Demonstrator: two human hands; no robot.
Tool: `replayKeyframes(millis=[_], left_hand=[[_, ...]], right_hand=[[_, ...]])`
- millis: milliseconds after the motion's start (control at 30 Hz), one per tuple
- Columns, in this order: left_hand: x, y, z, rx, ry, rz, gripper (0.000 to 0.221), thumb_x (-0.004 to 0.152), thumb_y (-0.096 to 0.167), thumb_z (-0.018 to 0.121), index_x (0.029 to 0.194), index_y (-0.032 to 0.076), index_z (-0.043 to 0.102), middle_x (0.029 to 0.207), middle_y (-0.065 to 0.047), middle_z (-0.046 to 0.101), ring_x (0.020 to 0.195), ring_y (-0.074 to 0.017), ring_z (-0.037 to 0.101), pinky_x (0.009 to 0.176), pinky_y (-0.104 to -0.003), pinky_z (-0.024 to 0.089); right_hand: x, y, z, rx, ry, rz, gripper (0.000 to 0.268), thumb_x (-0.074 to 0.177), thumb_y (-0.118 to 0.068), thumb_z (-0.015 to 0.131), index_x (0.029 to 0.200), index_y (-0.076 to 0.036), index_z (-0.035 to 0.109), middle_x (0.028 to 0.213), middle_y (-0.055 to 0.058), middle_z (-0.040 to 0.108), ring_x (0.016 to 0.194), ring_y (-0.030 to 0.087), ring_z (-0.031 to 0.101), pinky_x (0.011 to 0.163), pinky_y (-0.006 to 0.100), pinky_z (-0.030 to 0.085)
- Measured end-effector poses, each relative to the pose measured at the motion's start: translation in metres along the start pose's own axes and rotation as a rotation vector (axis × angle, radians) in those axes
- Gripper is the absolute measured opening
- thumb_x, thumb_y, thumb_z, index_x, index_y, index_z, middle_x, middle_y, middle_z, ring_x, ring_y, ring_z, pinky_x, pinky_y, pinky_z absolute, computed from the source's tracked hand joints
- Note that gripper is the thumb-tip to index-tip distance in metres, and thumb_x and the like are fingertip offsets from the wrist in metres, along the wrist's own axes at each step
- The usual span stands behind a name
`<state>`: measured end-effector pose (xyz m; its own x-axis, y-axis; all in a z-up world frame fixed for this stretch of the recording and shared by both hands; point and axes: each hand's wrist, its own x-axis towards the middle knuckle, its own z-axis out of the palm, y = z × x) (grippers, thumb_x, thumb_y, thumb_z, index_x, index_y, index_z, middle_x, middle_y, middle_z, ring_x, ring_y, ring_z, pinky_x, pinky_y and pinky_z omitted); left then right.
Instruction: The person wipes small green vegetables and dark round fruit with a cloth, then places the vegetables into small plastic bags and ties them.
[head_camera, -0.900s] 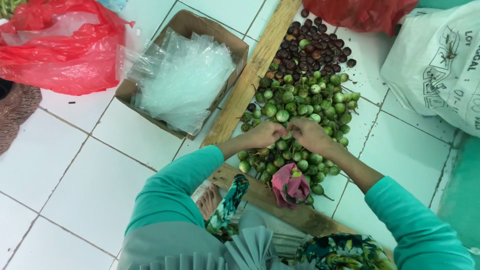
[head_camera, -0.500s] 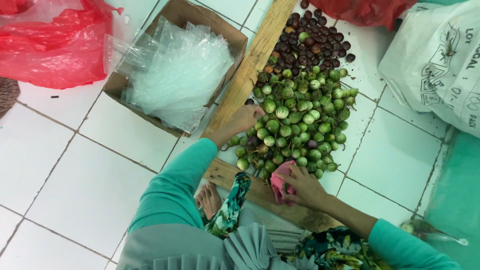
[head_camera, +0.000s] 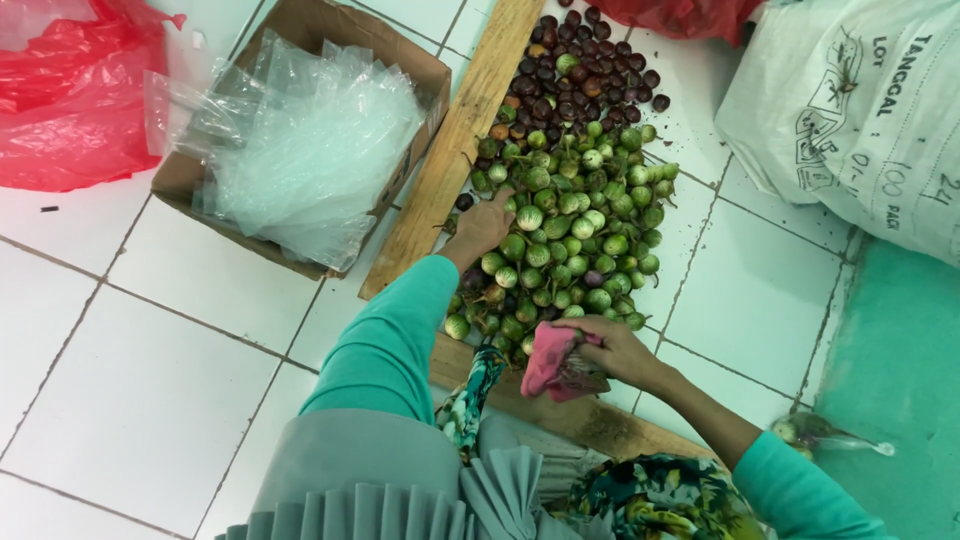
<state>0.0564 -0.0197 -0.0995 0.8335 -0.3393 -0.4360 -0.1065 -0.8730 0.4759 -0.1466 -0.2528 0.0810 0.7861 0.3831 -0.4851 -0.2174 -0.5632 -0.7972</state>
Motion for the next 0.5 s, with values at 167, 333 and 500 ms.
replayKeyframes(millis=[167,333,500], left_hand=[[0.019,0.001,0.001,-0.068,0.007,-0.017,0.040,0.109,0.038,0.041,0.144,0.019,0.035,0.093,-0.015,0.066,0.071,-0.0268,0.069,0.059,-0.041,0.059],[-0.019,0.021,-0.038,-0.351,0.092,-0.029,0.039,0.101,0.031,0.058,0.135,0.017,0.045,0.121,-0.030,0.062,0.096,-0.0389,0.072,0.075,-0.048,0.061],[-0.051,0.057,-0.084,-1.194,-0.052,0.058,0.043,0.093,0.031,0.062,0.133,0.019,0.053,0.086,-0.007,0.072,0.070,-0.0103,0.072,0.059,-0.019,0.061]], right_hand=[[-0.011,-0.052,-0.029,0.206,0.264,0.116,0.051,0.089,-0.006,0.061,0.137,-0.021,0.072,0.122,0.017,0.074,0.113,0.033,0.066,0.099,0.050,0.051],[0.010,-0.018,-0.070,0.387,0.482,-0.053,0.053,0.085,-0.007,0.059,0.135,-0.015,0.072,0.086,0.012,0.068,0.073,0.021,0.060,0.060,0.033,0.052],[0.005,-0.028,-0.105,0.482,0.737,-0.341,0.056,0.085,-0.005,0.053,0.140,-0.004,0.065,0.109,0.014,0.062,0.104,0.022,0.055,0.090,0.033,0.048]])
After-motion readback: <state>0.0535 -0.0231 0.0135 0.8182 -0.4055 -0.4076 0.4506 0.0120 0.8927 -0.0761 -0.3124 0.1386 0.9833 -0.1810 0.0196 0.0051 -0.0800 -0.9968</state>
